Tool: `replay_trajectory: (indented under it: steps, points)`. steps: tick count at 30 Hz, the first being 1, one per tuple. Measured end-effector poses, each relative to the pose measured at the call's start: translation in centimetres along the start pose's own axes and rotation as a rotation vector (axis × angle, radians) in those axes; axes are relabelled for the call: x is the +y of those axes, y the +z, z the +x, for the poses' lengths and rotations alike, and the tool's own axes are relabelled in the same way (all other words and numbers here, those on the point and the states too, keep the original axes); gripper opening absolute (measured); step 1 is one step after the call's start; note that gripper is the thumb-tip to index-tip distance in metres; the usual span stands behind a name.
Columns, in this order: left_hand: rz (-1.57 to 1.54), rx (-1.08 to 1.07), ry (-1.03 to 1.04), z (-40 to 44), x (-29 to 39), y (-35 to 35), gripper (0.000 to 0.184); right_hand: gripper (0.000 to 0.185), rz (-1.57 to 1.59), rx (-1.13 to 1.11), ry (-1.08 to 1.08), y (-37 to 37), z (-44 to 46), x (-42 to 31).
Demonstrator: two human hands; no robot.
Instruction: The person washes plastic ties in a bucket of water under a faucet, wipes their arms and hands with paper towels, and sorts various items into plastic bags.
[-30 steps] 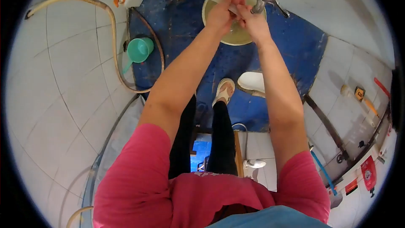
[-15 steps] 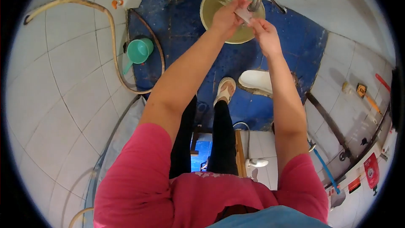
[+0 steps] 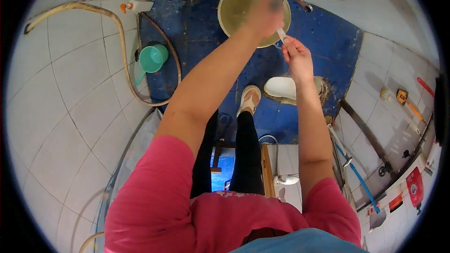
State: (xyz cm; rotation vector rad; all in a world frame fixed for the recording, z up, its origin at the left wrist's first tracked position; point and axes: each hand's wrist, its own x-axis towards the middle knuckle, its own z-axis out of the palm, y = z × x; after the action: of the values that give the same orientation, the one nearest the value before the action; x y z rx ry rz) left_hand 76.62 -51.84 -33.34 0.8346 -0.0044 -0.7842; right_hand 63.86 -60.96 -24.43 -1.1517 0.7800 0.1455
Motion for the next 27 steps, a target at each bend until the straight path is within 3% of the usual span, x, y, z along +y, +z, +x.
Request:
replay_trajectory:
  steps: [1,3,4,6,10,12,16,18,22,24,27]
  points:
    - [-0.001,0.0,-0.001,0.0,0.0,-0.1,0.044,0.018,-0.001,0.0,0.001,-0.1,-0.2,0.1]
    - [-0.874,-0.45,-0.261,-0.1,0.1,-0.1,0.025,0.02,0.064,0.025,0.036,-0.2,-0.5,0.0]
    - [-0.876,-0.449,-0.258,-0.4,0.6,0.7,0.025,0.02,0.061,0.023,0.037,-0.4,-0.3,0.2]
    - [-0.388,0.078,-0.14,-0.6,0.9,2.3,0.029,0.021,0.201,0.053,0.068,-0.8,0.2,0.9]
    - [-0.252,0.119,-0.07,-1.0,1.3,2.4,0.028,0.019,0.44,0.125,0.166,-1.3,1.9,2.8]
    - [-0.459,0.153,-0.197,-1.3,1.5,2.1,0.014,0.015,0.524,0.105,0.206,-1.3,2.3,3.6]
    - [-0.397,0.204,-0.148,-1.9,2.3,2.6,0.01,0.013,0.581,0.016,0.247,-1.2,3.4,4.3]
    - [0.553,0.535,0.155,-3.0,3.8,4.9,0.022,0.017,0.51,-0.103,0.257,-0.6,4.2,4.1]
    - [0.649,0.59,0.294,-2.9,5.0,2.4,0.025,0.019,0.35,-0.01,0.25,3.5,6.2,2.4]
    - [-0.164,0.565,0.114,-3.2,7.5,2.2,0.033,0.017,0.254,-0.108,0.157,5.7,7.1,1.3]
    - [-0.051,0.534,0.198,-3.3,8.4,0.6,0.036,0.017,0.095,-0.165,0.089,7.9,8.4,0.1]
